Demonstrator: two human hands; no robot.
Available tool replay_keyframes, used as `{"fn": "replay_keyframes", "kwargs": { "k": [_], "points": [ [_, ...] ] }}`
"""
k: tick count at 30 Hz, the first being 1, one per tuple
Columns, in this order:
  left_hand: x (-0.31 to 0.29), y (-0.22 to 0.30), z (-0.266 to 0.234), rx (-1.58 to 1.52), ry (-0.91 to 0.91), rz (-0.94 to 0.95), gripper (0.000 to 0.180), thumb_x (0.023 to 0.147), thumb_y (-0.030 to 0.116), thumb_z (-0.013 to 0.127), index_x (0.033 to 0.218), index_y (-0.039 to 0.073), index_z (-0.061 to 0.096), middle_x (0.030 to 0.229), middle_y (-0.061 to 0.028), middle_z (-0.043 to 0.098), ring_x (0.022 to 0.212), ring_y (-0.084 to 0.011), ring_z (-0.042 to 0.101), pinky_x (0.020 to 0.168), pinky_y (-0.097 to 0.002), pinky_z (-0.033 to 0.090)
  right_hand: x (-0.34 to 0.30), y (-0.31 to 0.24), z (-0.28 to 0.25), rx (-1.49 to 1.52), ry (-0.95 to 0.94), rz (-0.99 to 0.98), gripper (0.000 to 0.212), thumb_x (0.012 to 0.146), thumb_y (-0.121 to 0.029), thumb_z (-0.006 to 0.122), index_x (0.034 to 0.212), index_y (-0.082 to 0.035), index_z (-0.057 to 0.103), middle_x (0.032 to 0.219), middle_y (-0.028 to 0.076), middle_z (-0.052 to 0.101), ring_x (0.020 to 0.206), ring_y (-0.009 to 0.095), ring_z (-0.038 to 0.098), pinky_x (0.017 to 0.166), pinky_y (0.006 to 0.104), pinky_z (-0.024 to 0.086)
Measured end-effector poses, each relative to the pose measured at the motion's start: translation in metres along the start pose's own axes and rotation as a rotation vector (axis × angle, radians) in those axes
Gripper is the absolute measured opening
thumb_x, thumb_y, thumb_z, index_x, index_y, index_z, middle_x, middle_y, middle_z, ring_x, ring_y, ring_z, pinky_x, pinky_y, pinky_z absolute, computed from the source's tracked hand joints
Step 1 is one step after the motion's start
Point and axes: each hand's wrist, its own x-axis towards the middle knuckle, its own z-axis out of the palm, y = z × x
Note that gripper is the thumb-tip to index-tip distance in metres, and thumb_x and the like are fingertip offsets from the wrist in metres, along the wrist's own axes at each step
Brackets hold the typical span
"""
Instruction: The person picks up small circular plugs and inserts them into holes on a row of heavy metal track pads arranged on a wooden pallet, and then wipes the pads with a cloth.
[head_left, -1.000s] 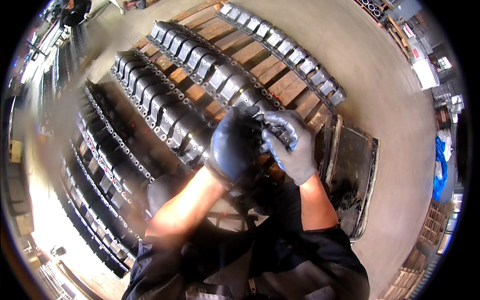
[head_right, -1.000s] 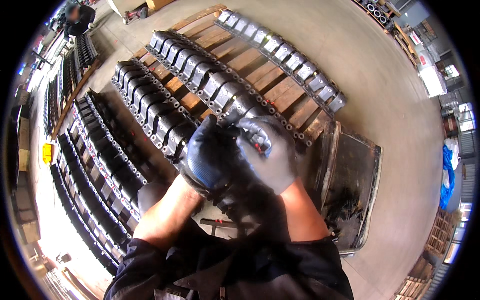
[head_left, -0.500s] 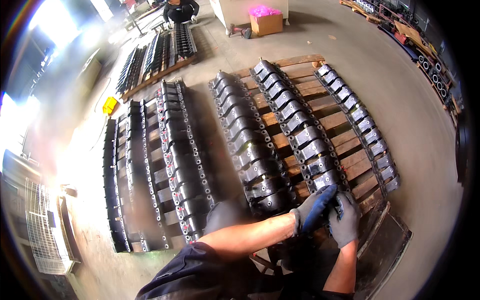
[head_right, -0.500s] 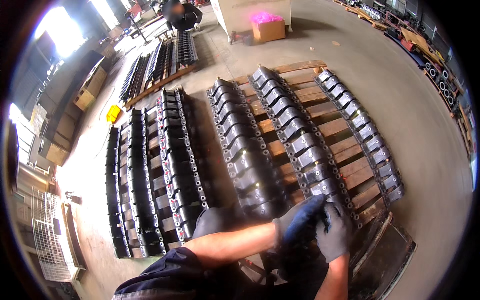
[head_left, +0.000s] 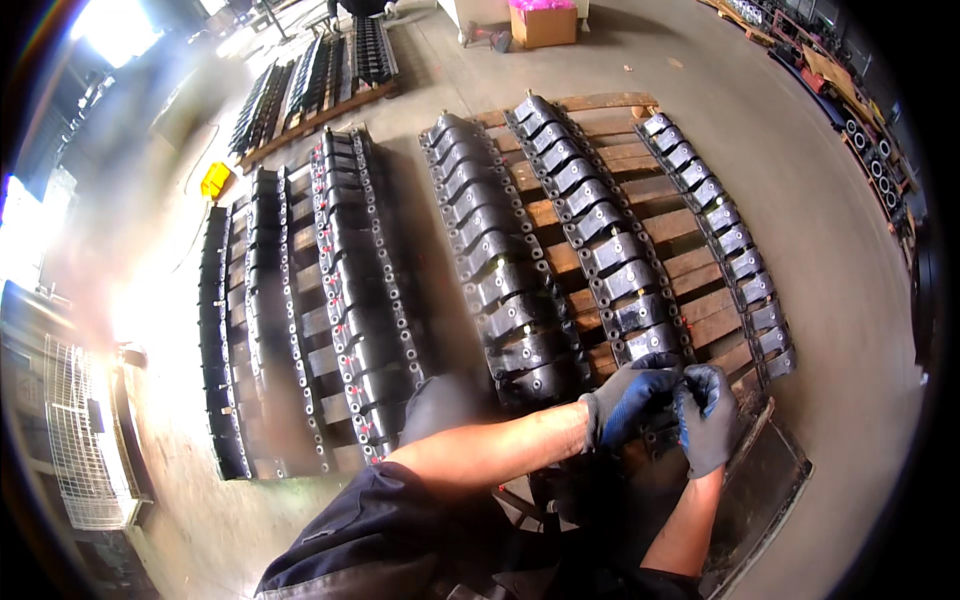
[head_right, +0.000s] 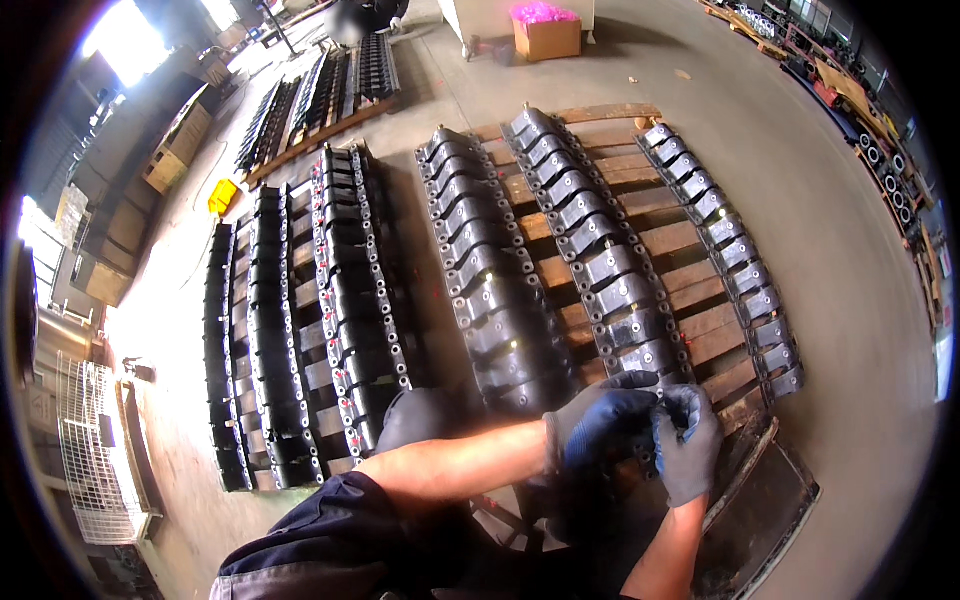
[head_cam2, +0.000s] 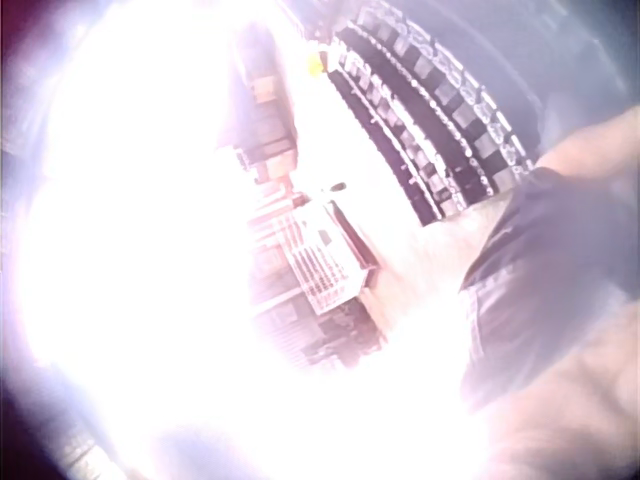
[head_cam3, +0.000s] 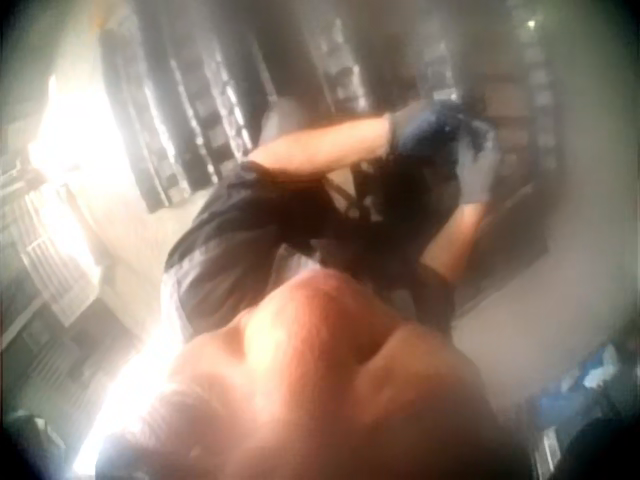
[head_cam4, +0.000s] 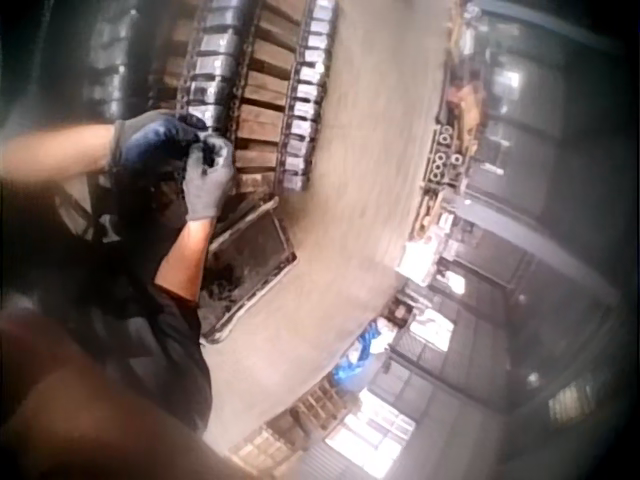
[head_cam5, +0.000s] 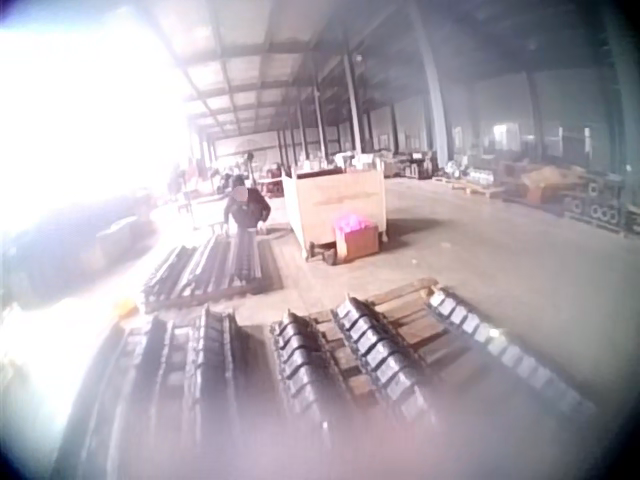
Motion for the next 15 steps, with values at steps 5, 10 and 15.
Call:
{"fn": "replay_keyframes", "kwargs": {
  "k": [5, 10, 15],
  "points": [
    [0.008, -0.004, -0.002, 0.028, 0.069, -0.052, 0.031, 0.099, 0.007, 0.063, 0.129, 0.007, 0.064, 0.11, -0.0053, 0.07, 0.096, -0.016, 0.069, 0.084, -0.031, 0.058, 0.001, 0.006, -0.008, 0.065, 0.007, 0.02, 0.023, 0.089, 0.005, 0.065, 0.112, 0.001, 0.064, 0.098, 0.007, 0.068, 0.089, 0.015, 0.063, 0.085, 0.032, 0.052],
    [0.004, -0.005, -0.005, 0.318, 0.071, 0.079, 0.019, 0.098, 0.007, 0.064, 0.116, 0.003, 0.071, 0.11, -0.007, 0.071, 0.099, -0.0146, 0.07, 0.08, -0.0296, 0.059, 0.004, 0.011, -0.008, 0.176, 0.088, 0.057, 0.028, 0.094, 0.004, 0.06, 0.121, 0.004, 0.064, 0.104, 0.005, 0.067, 0.095, 0.013, 0.061, 0.089, 0.0294, 0.051],
    [0.002, 0.004, -0.004, -0.175, 0.292, -0.012, 0.028, 0.105, 0.02, 0.059, 0.126, 0.002, 0.065, 0.113, -0.0105, 0.073, 0.1, -0.0201, 0.071, 0.084, -0.0341, 0.062, 0.019, 0.031, -0.014, 0.338, 0.242, 0.079, 0.023, 0.099, -0.002, 0.06, 0.121, 0.0, 0.065, 0.102, 0.003, 0.066, 0.083, 0.008, 0.059, 0.078, 0.0243, 0.051]
  ]
}}
